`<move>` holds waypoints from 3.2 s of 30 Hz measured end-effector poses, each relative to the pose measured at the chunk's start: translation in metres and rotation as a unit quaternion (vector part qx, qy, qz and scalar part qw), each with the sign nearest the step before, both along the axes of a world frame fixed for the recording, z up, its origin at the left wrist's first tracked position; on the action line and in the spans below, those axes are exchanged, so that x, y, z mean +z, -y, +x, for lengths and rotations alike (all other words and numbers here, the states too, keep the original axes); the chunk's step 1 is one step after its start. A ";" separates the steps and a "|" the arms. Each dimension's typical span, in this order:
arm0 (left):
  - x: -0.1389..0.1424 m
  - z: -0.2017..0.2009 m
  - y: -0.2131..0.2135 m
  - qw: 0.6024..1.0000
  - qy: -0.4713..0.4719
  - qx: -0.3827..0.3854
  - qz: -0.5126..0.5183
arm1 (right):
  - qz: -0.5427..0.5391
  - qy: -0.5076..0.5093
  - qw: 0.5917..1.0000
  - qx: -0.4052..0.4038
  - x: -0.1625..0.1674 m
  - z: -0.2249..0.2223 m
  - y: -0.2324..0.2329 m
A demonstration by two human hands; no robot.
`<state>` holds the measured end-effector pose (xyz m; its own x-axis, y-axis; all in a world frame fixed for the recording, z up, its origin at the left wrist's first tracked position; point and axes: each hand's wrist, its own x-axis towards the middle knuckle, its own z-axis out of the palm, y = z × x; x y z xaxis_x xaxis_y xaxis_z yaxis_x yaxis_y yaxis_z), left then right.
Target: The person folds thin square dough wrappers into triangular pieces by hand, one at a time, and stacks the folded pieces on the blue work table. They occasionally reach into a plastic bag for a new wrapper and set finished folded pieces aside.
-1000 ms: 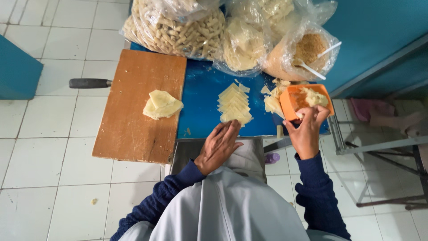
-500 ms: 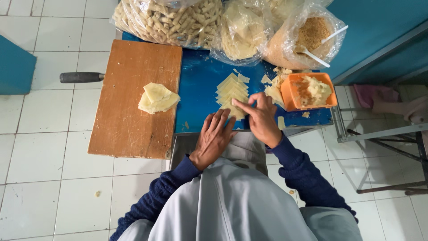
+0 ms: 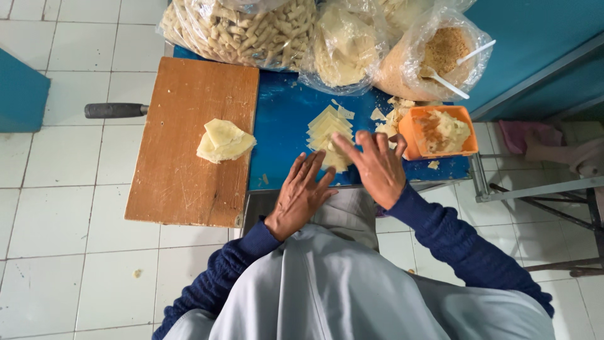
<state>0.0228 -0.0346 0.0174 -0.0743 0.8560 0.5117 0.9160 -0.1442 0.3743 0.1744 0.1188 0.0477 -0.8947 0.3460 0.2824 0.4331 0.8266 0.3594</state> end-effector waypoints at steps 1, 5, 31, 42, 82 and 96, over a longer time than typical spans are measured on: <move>0.001 0.000 0.001 1.000 0.010 -0.001 -0.001 | 0.002 0.010 1.000 0.009 -0.002 0.001 0.004; 0.008 -0.004 0.000 0.999 0.040 -0.002 -0.025 | 0.035 0.029 0.999 0.009 -0.014 -0.001 0.007; -0.003 -0.014 -0.042 0.994 0.099 0.052 0.007 | -0.111 -0.029 0.993 -0.008 0.016 -0.029 -0.034; -0.003 -0.013 -0.041 0.993 0.102 0.063 -0.005 | -0.029 -0.059 0.997 0.033 0.015 -0.050 -0.033; 0.002 -0.013 -0.042 0.994 0.089 0.067 0.002 | -0.237 -0.218 0.940 0.116 0.068 -0.061 -0.037; -0.001 -0.016 -0.040 0.992 0.120 0.042 0.003 | -0.064 -0.161 0.985 0.011 0.055 -0.049 -0.060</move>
